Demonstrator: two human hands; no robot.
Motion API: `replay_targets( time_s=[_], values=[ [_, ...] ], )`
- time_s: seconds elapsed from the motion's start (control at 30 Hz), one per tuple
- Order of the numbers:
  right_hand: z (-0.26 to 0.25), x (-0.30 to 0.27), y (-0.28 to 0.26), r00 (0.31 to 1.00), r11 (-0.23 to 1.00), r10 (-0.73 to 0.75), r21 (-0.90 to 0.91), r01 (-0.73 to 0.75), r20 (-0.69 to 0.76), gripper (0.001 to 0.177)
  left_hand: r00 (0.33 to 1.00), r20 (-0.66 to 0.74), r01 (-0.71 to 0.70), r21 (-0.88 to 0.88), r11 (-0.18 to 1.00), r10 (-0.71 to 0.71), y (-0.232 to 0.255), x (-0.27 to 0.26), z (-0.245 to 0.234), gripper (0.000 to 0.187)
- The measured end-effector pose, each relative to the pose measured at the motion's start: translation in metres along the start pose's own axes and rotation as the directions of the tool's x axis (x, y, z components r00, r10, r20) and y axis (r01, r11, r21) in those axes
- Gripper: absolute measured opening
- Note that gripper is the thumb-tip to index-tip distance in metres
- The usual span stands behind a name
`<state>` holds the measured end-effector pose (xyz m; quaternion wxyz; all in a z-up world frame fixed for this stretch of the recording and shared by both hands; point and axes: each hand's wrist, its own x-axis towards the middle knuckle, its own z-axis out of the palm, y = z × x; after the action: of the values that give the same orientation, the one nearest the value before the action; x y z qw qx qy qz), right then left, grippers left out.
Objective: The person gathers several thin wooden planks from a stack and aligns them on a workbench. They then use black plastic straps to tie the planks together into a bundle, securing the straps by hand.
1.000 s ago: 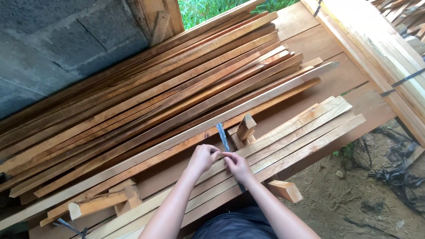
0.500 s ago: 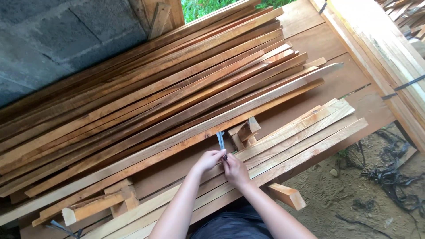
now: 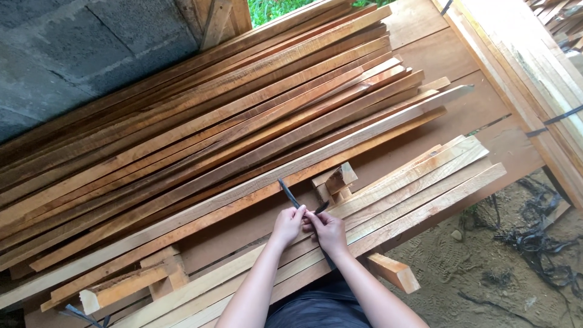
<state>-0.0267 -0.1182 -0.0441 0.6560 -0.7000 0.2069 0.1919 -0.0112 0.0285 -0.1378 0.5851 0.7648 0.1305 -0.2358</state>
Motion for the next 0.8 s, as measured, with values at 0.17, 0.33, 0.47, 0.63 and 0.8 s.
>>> replay_targets(
  time_s=[0.17,0.33,0.47,0.63,0.8],
  values=[
    [0.000,0.007,0.008,0.998,0.998,-0.027,-0.062,0.024,-0.048,0.026,0.999,0.042,0.033,0.053,0.998,-0.035,0.031,-0.027,-0.016,0.037],
    [0.002,0.002,-0.010,0.997,0.995,-0.049,-0.093,0.042,-0.067,0.023,0.993,0.113,-0.020,-0.192,0.981,0.043,0.027,-0.027,-0.016,0.025],
    [0.001,-0.007,-0.014,0.999,0.997,0.016,-0.072,-0.019,-0.038,0.019,0.989,0.140,0.089,-0.279,0.956,-0.051,0.031,-0.024,-0.020,0.024],
    [-0.005,-0.015,-0.002,0.956,0.893,-0.283,-0.342,0.292,0.080,0.022,0.975,0.195,0.164,-0.307,0.937,-0.107,0.036,-0.026,-0.026,0.025],
    [-0.008,-0.019,-0.018,0.758,0.445,-0.593,-0.674,0.589,0.271,0.032,0.985,0.170,0.049,-0.207,0.977,-0.013,0.028,-0.028,-0.026,0.029]
  ],
)
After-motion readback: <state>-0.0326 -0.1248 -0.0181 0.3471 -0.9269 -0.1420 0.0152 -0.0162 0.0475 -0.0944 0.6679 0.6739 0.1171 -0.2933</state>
